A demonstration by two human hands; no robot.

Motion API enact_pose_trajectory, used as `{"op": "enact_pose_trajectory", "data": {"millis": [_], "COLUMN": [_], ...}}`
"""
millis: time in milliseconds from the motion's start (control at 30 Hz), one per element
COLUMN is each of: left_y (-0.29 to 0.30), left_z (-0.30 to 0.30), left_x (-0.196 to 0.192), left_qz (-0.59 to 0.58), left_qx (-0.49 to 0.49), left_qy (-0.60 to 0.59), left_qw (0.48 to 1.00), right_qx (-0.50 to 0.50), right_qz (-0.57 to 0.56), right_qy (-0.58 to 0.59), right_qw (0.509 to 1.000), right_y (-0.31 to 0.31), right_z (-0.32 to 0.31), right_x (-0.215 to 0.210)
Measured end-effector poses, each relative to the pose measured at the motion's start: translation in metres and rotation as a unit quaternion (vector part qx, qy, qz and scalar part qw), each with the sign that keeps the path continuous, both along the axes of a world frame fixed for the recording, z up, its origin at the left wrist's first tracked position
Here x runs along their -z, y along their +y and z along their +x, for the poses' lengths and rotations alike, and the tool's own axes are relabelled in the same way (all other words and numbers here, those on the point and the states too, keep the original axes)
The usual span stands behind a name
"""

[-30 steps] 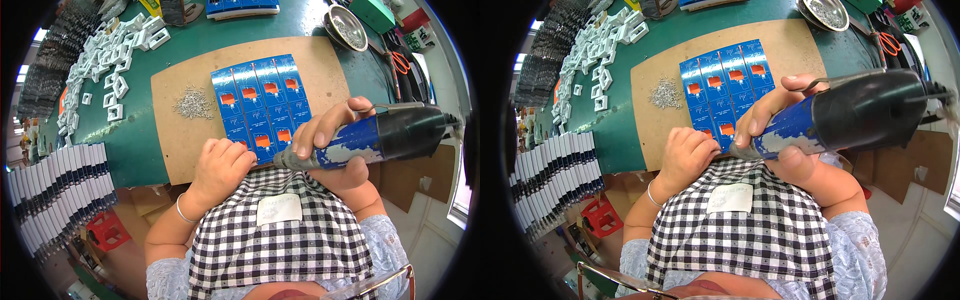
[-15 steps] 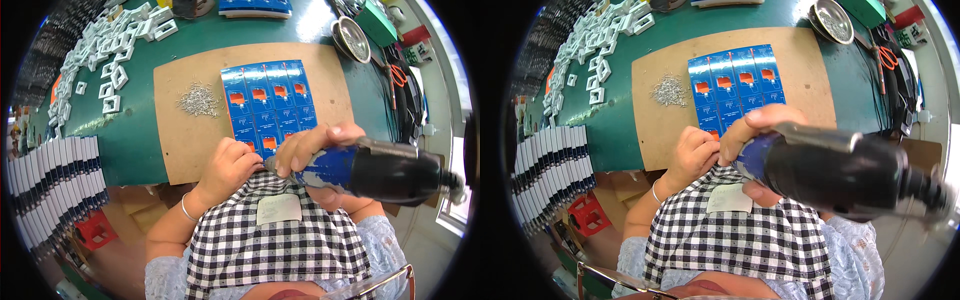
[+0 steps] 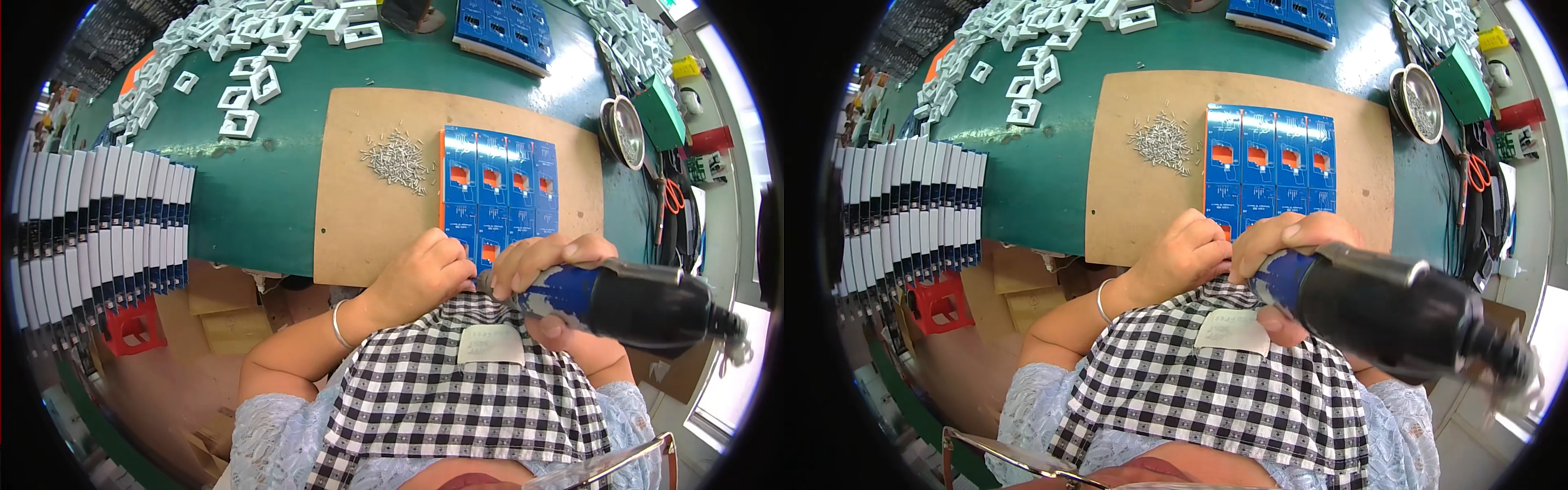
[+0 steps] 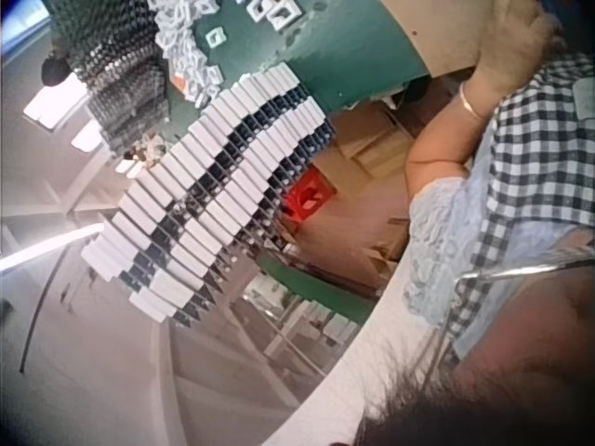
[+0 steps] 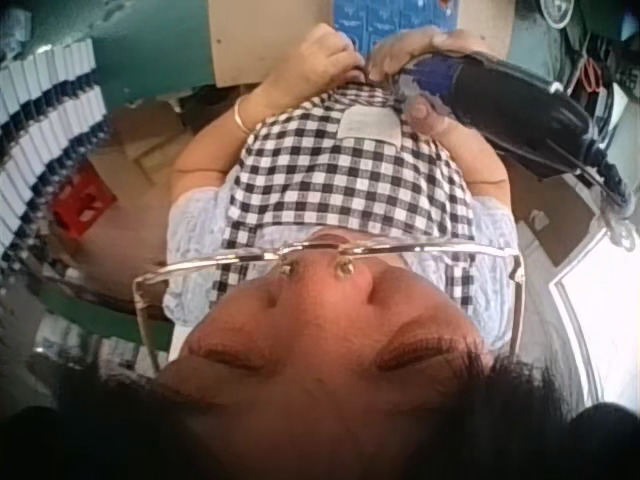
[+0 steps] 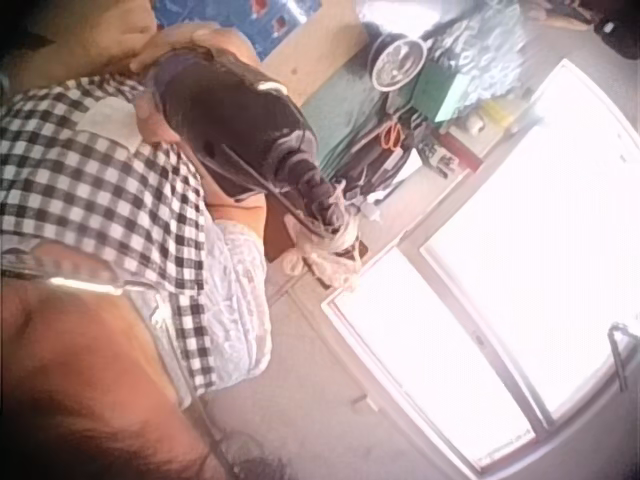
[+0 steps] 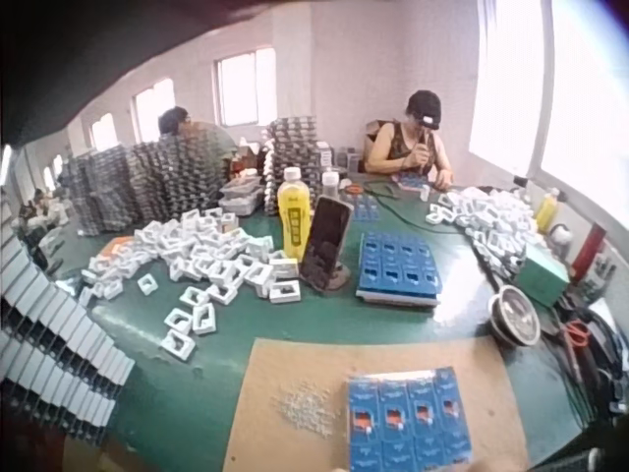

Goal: The person places plastic parts into a fixture, positions a circuit board panel over them, and drives screws into the board using an electric screwdriver.

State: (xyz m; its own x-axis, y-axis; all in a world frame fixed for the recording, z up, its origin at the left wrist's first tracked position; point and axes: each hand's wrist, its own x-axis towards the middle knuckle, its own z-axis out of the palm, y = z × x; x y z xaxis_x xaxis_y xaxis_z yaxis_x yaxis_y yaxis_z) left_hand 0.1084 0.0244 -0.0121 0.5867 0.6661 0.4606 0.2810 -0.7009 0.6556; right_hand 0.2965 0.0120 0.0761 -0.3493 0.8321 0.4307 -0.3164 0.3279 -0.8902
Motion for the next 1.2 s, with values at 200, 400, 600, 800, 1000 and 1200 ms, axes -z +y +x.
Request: {"op": "enact_pose_trajectory", "data": {"millis": [200,400,600,800,1000,1200], "left_y": [0.002,0.007,0.074,0.105,0.113,0.115], "left_z": [0.000,-0.004,-0.071,-0.076,-0.075,-0.081], "left_x": [-0.002,-0.010,-0.024,-0.008,-0.019,-0.027], "left_qz": [0.016,0.002,0.042,0.026,-0.005,-0.044], "left_qx": [-0.004,0.037,-0.240,-0.214,-0.179,-0.146], "left_qy": [0.005,0.010,0.121,0.156,0.204,0.242], "left_qw": [1.000,0.999,0.962,0.964,0.963,0.958], "right_qx": [0.059,0.171,0.204,0.189,0.208,0.189], "right_qz": [-0.025,-0.088,-0.024,-0.047,-0.057,-0.045], "right_qy": [0.135,0.186,0.196,0.200,0.139,0.142], "right_qw": [0.989,0.964,0.959,0.960,0.967,0.971], "right_y": [0.004,0.018,0.010,0.003,0.000,-0.006], "right_z": [-0.004,0.012,0.032,0.025,0.020,0.021], "right_x": [0.026,0.027,0.019,0.020,0.018,0.020]}}
